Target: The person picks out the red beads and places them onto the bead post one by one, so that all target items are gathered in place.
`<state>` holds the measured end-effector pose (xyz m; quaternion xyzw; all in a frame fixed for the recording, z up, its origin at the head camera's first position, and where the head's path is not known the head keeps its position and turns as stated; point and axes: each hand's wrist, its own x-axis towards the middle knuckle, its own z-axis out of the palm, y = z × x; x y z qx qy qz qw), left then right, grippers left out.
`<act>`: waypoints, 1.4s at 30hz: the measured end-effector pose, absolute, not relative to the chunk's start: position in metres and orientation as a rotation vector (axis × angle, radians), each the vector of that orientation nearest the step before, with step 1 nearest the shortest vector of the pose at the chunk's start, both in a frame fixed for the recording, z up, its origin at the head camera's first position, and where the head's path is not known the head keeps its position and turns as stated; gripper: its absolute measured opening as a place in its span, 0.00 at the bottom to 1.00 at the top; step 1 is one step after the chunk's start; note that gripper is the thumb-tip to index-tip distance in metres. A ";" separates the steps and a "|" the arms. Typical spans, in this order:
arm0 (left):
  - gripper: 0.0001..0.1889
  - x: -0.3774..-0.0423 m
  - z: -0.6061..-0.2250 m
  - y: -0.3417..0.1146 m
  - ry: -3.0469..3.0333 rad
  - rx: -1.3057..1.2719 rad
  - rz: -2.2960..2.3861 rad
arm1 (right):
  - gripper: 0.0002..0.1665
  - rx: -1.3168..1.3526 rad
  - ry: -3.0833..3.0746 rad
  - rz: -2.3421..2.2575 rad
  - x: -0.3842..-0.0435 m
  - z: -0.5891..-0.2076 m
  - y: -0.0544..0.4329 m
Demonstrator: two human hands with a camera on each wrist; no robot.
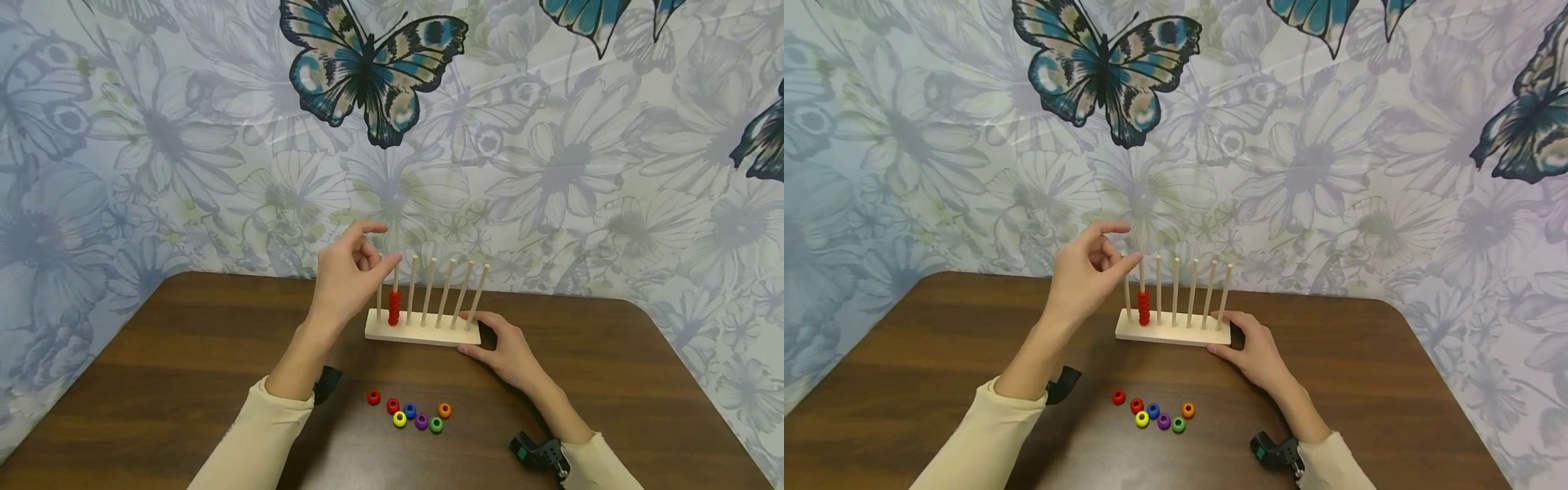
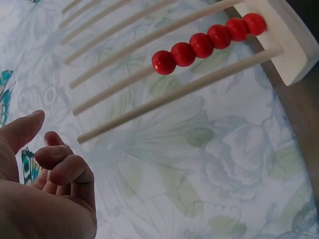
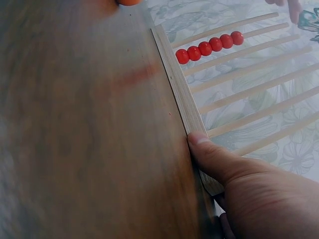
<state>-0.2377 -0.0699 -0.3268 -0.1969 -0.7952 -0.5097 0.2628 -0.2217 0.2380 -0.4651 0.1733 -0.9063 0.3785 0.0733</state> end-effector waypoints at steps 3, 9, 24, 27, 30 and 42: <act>0.12 -0.237 -0.328 -0.076 -2.138 -0.568 -1.365 | 0.35 0.529 -2.719 1.140 -0.222 -0.466 0.238; 0.02 -0.234 -0.329 -0.084 -2.185 -0.635 -1.344 | 0.34 0.530 -2.717 1.143 -0.220 -0.467 0.238; 0.04 -0.219 -0.363 -0.135 -2.516 -0.735 -1.210 | 0.35 0.530 -2.729 1.144 -0.221 -0.465 0.238; 0.05 -0.218 -0.367 -0.139 -2.554 -0.788 -1.220 | 0.36 0.528 -2.729 1.145 -0.221 -0.465 0.238; 0.06 -0.218 -0.370 -0.138 -2.621 -0.890 -1.231 | 0.35 0.530 -2.728 1.142 -0.220 -0.466 0.239; 0.14 -0.212 -0.391 -0.122 -3.019 -1.326 -1.265 | 0.35 0.541 -2.718 1.136 -0.220 -0.465 0.238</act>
